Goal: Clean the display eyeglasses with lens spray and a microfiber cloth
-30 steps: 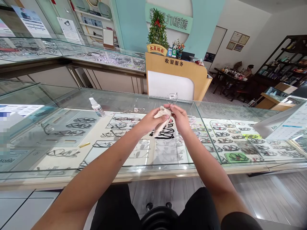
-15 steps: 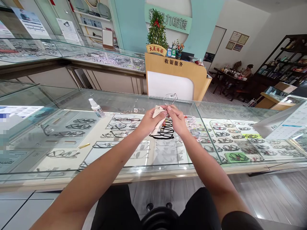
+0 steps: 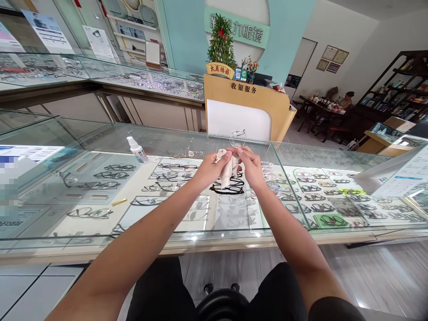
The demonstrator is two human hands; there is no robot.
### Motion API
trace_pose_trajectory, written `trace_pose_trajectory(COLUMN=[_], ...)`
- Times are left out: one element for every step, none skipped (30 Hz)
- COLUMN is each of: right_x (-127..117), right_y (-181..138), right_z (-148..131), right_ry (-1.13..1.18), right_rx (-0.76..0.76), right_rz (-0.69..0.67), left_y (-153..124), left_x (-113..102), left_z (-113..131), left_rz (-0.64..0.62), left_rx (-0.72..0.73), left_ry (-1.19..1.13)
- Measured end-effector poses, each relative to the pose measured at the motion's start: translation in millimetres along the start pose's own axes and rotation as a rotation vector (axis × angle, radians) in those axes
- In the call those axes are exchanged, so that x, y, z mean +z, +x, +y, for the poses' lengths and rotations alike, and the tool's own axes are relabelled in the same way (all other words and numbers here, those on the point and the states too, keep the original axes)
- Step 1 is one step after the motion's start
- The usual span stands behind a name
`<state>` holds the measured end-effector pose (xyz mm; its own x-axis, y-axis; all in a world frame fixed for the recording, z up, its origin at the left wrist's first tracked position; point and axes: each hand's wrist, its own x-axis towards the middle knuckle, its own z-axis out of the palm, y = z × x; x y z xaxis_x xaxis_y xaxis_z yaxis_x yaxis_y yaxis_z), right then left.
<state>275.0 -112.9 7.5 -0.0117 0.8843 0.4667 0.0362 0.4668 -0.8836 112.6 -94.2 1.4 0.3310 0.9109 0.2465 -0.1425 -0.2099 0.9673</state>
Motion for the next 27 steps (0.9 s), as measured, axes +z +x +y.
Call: trace_pose_trajectory(right_x=[-0.5, -1.1, -1.8, -2.5, -3.1, -3.6, -3.9, -3.9, -3.7, -3.3, -2.7, -2.0, -1.3, -0.6, -0.1, 0.2, 0.3, 0.2, -0.1, -0.6, -1.2, -1.9, -2.7, -3.4, -4.1, -4.7, -5.1], right_y=[0.6, 1.3, 2.1, 2.8, 3.3, 3.6, 3.7, 3.6, 3.2, 2.7, 2.2, 1.7, 1.4, 1.2, 1.2, 1.2, 1.4, 1.6, 1.9, 2.1, 2.4, 2.8, 3.2, 3.7, 4.2, 4.7, 5.2], right_z=[0.6, 1.2, 1.7, 2.1, 2.1, 1.8, 1.3, 0.6, -0.2, -0.9, -1.4, -1.7, -1.6, -1.4, -0.9, -0.4, 0.1, 0.5, 0.8, 1.0, 1.2, 1.4, 1.6, 1.8, 2.2, 2.6, 3.1], right_ry=[0.02, 0.036, 0.043, 0.037, 0.019, -0.008, -0.038, -0.064, -0.082, -0.092, -0.096, -0.095, -0.088, -0.079, -0.069, -0.06, -0.053, -0.047, -0.039, -0.027, -0.011, 0.008, 0.027, 0.044, 0.059, 0.073, 0.089], right_rx=[0.03, 0.053, 0.066, 0.063, 0.046, 0.021, -0.002, -0.017, -0.025, -0.027, -0.025, -0.023, -0.021, -0.018, -0.016, -0.016, -0.019, -0.024, -0.025, -0.02, -0.005, 0.021, 0.054, 0.09, 0.122, 0.147, 0.165], right_rz=[0.003, 0.004, 0.004, 0.003, 0.001, -0.005, -0.015, -0.029, -0.044, -0.059, -0.074, -0.086, -0.094, -0.099, -0.101, -0.099, -0.093, -0.082, -0.069, -0.054, -0.039, -0.027, -0.017, -0.007, 0.004, 0.015, 0.024], left_y=[0.2, 0.3, 0.2, 0.1, -0.1, -0.4, -0.5, -0.7, -0.7, -0.6, -0.4, -0.1, 0.2, 0.5, 0.7, 0.8, 0.7, 0.5, 0.1, -0.3, -0.8, -1.2, -1.5, -1.6, -1.6, -1.5, -1.3], left_x=[-0.7, -1.2, -1.3, -1.2, -1.0, -0.8, -0.7, -0.7, -1.0, -1.5, -2.0, -2.7, -3.3, -3.8, -4.2, -4.4, -4.4, -4.2, -4.1, -4.0, -4.1, -4.4, -5.0, -5.9, -6.8, -7.7, -8.3], left_z=[-1.1, -1.9, -2.3, -2.4, -2.0, -1.2, -0.2, 1.1, 2.3, 3.3, 4.0, 4.3, 4.4, 4.3, 4.2, 4.1, 4.2, 4.4, 4.8, 5.1, 5.4, 5.4, 5.2, 4.7, 3.9, 3.1, 2.2], left_rz=[-0.014, -0.027, -0.038, -0.041, -0.04, -0.032, -0.021, -0.012, -0.007, -0.005, -0.005, -0.003, -0.001, 0.002, 0.004, 0.003, -0.002, -0.011, -0.024, -0.04, -0.062, -0.085, -0.103, -0.112, -0.113, -0.106, -0.094], left_rx=[-0.003, -0.012, -0.028, -0.048, -0.067, -0.081, -0.088, -0.09, -0.088, -0.086, -0.087, -0.09, -0.095, -0.101, -0.108, -0.114, -0.119, -0.121, -0.119, -0.114, -0.108, -0.099, -0.089, -0.078, -0.069, -0.061, -0.051], left_ry=[0.014, 0.018, 0.012, -0.002, -0.016, -0.027, -0.03, -0.029, -0.03, -0.036, -0.046, -0.057, -0.067, -0.075, -0.08, -0.084, -0.086, -0.085, -0.082, -0.075, -0.064, -0.046, -0.019, 0.017, 0.057, 0.098, 0.132])
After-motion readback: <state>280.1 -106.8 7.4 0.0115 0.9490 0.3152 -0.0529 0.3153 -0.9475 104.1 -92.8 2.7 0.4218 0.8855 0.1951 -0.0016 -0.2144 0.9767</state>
